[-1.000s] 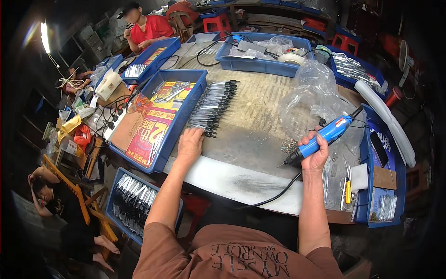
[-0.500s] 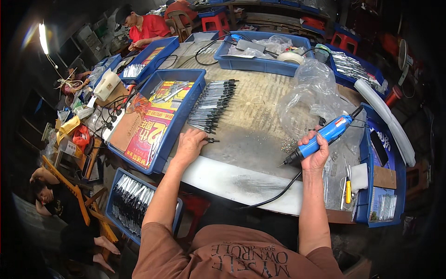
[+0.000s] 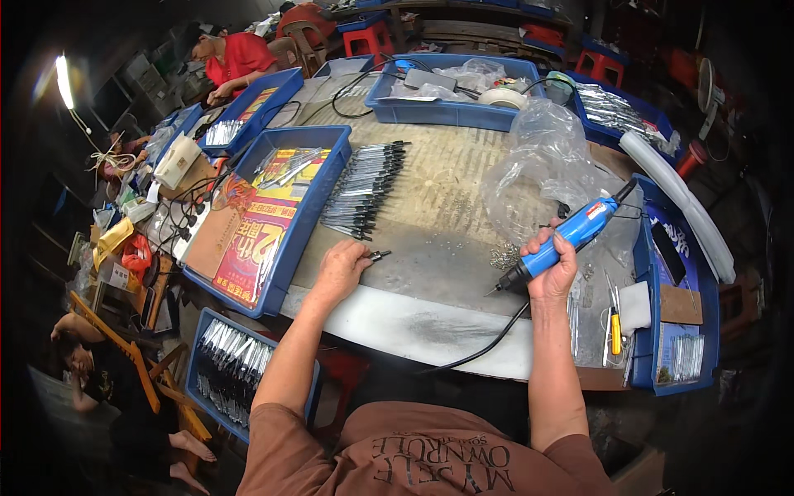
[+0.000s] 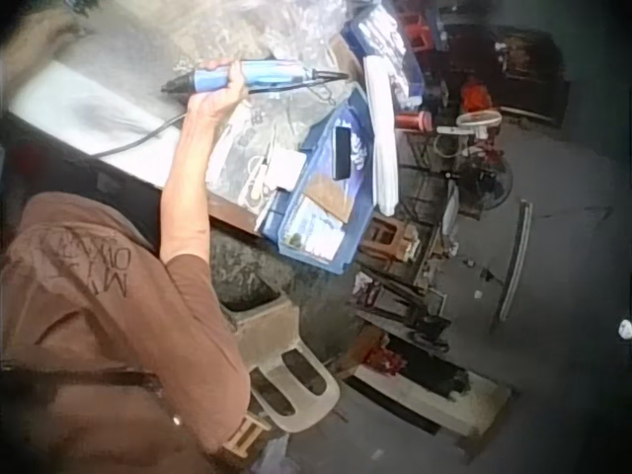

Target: The person assembles small metal and plastic electronic components on a work bench using an electric screwdriver.

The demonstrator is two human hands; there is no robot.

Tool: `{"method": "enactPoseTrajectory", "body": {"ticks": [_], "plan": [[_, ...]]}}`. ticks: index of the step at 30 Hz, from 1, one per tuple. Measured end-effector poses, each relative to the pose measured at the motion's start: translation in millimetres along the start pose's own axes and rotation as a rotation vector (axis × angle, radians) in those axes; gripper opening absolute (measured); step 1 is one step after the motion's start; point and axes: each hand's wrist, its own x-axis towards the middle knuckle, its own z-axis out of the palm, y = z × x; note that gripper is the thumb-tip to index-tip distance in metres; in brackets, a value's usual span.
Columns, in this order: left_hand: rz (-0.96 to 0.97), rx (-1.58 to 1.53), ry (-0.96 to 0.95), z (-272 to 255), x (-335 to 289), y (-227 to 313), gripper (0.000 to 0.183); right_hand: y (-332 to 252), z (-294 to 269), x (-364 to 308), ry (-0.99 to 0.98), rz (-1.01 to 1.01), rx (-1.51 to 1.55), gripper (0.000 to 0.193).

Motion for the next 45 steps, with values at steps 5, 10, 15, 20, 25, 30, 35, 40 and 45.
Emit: {"method": "enactPoseTrajectory", "body": {"ticks": [5,10,15,20,25,30,35,40,45], "plan": [[0.031,0.053,0.023,10.9,3.7,9.5,0.011,1.3,-1.1,1.0,0.026,0.008,0.0,0.035],[-0.027,0.064,-0.005,22.1,13.3,25.5,0.011,1.2,0.0,0.6,0.013,0.012,-0.004,0.034],[0.04,0.085,0.022,30.9,25.5,42.3,0.011,1.6,-4.4,2.4,-0.004,0.019,-0.01,0.034],[0.077,0.247,-0.041,36.9,30.7,45.8,0.011,2.1,-1.4,1.9,0.031,0.015,0.0,0.035],[0.102,0.287,-0.088,36.2,30.4,50.3,0.011,1.3,-1.9,2.0,0.032,0.019,0.01,0.035],[0.114,0.208,-0.101,34.6,25.0,48.7,0.01,1.9,-3.3,3.1,0.042,0.021,0.019,0.035],[0.128,0.23,-0.069,34.8,20.3,46.5,0.012,2.2,-2.2,2.8,0.044,0.032,0.038,0.033],[0.105,0.126,-0.037,35.1,19.1,44.9,0.011,1.4,-1.9,2.3,0.037,0.025,0.036,0.033],[0.091,0.041,-0.014,38.1,19.4,43.2,0.01,0.8,-1.6,1.8,0.034,0.023,0.038,0.033]]}}
